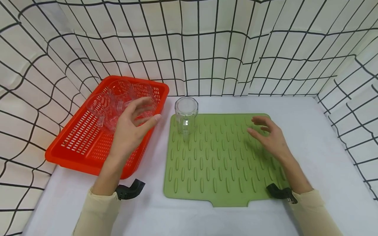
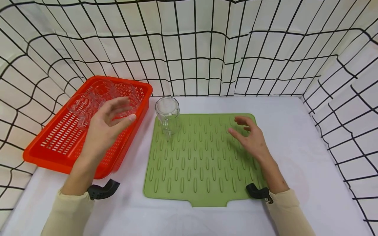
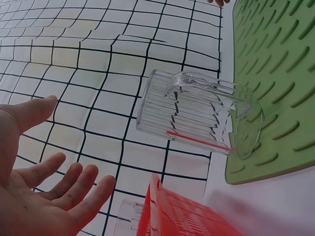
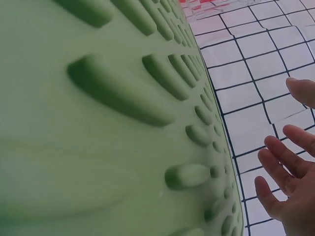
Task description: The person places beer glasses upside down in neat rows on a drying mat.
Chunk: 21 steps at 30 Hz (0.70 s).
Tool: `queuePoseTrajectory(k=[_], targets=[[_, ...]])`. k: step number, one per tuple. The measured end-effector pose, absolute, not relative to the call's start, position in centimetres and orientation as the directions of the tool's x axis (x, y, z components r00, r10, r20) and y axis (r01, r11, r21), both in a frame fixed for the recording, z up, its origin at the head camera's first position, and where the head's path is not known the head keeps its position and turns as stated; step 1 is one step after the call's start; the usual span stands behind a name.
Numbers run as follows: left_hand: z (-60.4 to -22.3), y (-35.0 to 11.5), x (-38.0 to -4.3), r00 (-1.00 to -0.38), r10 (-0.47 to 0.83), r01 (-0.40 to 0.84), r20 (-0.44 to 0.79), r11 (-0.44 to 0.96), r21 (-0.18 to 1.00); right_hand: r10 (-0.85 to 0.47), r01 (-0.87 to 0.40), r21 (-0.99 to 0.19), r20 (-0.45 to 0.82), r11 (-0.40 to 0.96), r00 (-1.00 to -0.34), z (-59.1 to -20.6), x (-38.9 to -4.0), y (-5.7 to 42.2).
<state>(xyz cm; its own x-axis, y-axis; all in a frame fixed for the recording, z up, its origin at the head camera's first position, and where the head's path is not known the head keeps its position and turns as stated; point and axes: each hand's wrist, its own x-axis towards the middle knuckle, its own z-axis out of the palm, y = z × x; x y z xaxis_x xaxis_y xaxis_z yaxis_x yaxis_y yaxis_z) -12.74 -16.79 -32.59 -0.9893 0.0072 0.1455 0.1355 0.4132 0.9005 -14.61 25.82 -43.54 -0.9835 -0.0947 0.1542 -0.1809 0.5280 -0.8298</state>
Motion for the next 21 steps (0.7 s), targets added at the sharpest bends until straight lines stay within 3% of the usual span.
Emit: queuePoseTrajectory(k=[21], targets=[[-31.4,-18.8,-14.7,-0.991,-0.076,0.064,0.109,0.447,0.892,-0.079,-0.149,-0.784,0.127,0.603,-0.989,-44.0,-14.2,27.7]])
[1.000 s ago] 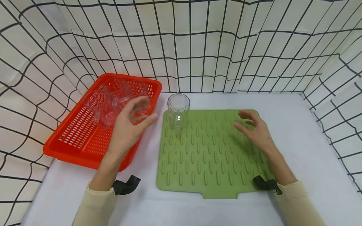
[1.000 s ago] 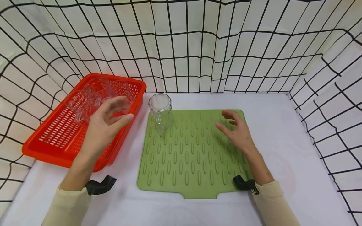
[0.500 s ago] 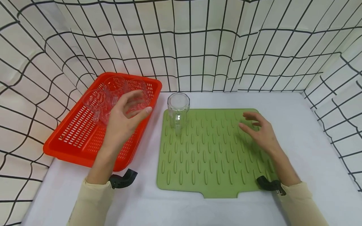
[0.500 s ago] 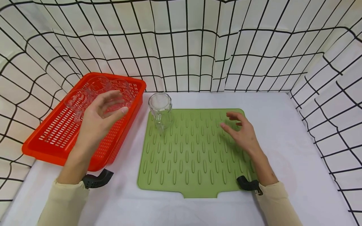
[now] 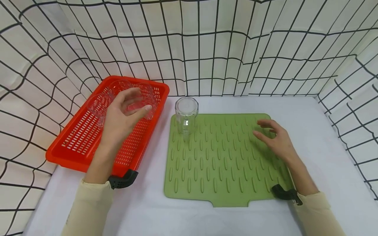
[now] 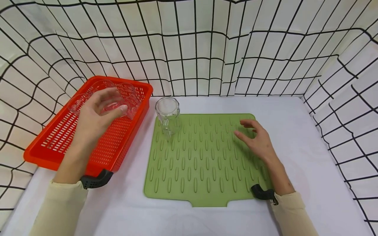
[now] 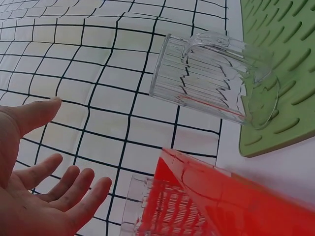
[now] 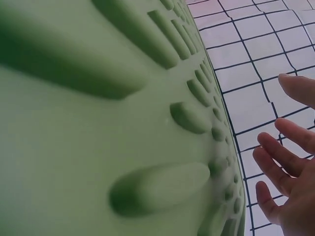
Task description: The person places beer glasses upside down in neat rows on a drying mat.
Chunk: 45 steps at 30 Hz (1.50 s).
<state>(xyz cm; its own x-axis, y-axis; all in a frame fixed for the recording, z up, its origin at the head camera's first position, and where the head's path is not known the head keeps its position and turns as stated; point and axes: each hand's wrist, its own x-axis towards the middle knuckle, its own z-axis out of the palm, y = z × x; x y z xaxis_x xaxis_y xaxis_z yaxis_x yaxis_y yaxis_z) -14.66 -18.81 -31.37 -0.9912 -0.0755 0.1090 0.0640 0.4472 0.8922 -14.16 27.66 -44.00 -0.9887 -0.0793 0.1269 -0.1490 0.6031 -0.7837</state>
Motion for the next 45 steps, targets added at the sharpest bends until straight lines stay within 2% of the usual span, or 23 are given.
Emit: queuePoseTrajectory(k=[13,45], targets=[[-31.0,-20.3,-16.6,-0.993,-0.094,0.007,0.065,0.518,0.856,-0.086,-0.123,-0.75,0.089,0.65,-0.992,-44.2,-13.8,29.1],[-31.6,-22.9,-20.1,-0.994,-0.087,-0.105,-0.067,0.574,0.812,-0.141,-0.099,-0.703,-0.002,0.704,-0.99,-45.0,-13.5,32.1]])
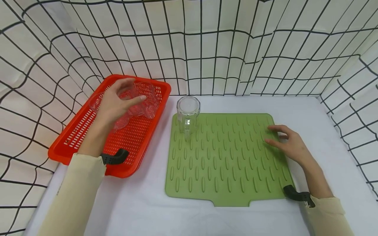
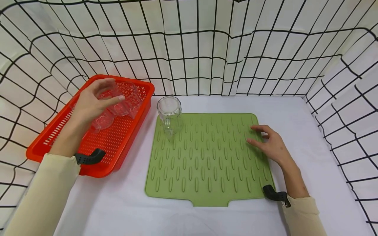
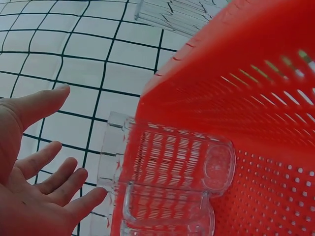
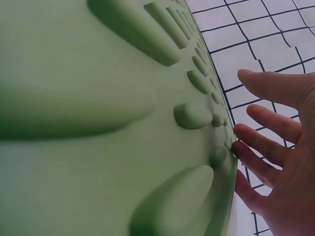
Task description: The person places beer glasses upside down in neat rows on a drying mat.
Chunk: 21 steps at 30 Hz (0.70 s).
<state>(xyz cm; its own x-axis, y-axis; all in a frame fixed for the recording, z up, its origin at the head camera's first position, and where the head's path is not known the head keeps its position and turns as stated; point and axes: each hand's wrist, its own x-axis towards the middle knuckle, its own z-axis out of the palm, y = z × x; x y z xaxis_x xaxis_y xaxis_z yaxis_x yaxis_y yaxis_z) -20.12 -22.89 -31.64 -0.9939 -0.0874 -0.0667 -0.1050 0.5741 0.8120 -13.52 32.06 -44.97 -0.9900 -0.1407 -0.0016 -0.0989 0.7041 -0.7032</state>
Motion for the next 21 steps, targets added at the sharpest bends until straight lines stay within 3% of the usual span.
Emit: queuePoseTrajectory(k=[21], targets=[[-33.2,-23.2,-21.3,-0.993,-0.101,-0.115,-0.066,0.636,0.763,-0.138,-0.064,-0.727,-0.043,0.683,-0.99,-45.0,-13.2,32.0]])
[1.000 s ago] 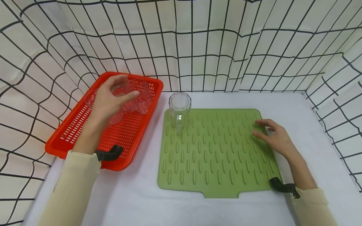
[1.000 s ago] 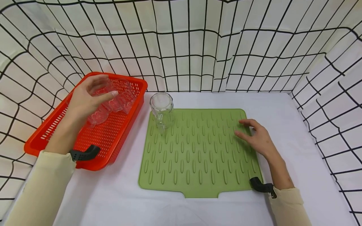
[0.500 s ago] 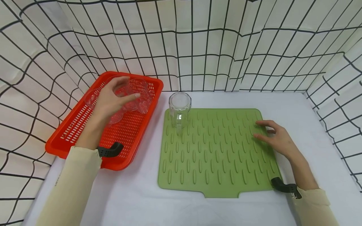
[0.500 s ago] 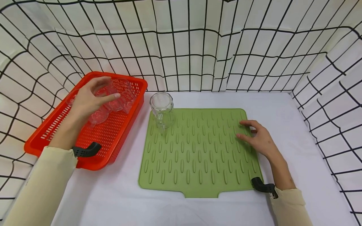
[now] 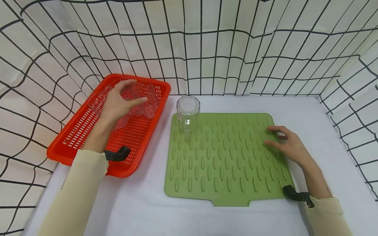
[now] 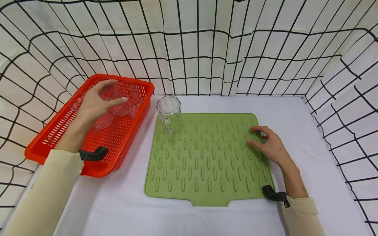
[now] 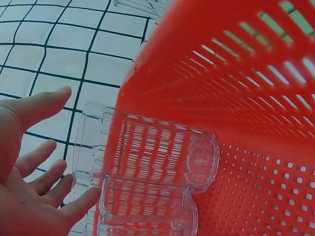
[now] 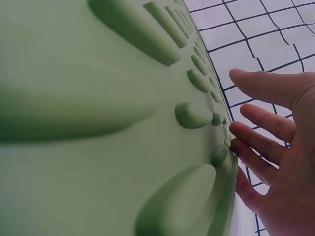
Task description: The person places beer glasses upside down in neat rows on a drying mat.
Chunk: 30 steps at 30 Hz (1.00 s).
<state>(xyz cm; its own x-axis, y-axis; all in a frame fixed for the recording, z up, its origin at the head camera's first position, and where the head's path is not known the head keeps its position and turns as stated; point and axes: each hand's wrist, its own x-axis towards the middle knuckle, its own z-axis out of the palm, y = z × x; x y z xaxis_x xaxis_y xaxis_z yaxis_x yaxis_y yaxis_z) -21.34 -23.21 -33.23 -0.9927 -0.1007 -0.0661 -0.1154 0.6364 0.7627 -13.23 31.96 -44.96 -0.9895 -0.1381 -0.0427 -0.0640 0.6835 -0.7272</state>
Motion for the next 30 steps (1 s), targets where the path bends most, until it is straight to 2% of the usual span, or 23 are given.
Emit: queuePoseTrajectory(k=[18,23,30], targets=[[-33.93,-22.77,-21.66,-0.984,-0.176,-0.107,0.006,0.625,0.773,-0.136,-0.086,-0.72,-0.012,0.689,-0.991,-45.56,-13.37,32.15],[-33.99,-22.74,-21.76,-0.986,-0.167,-0.107,-0.002,0.622,0.776,-0.146,-0.101,-0.72,0.0,0.687,-0.989,-45.64,-13.45,32.13],[-34.12,-22.64,-22.03,-0.99,-0.133,-0.048,0.05,0.644,0.764,-0.135,-0.103,-0.713,0.012,0.693,-0.991,-45.76,-13.62,32.31]])
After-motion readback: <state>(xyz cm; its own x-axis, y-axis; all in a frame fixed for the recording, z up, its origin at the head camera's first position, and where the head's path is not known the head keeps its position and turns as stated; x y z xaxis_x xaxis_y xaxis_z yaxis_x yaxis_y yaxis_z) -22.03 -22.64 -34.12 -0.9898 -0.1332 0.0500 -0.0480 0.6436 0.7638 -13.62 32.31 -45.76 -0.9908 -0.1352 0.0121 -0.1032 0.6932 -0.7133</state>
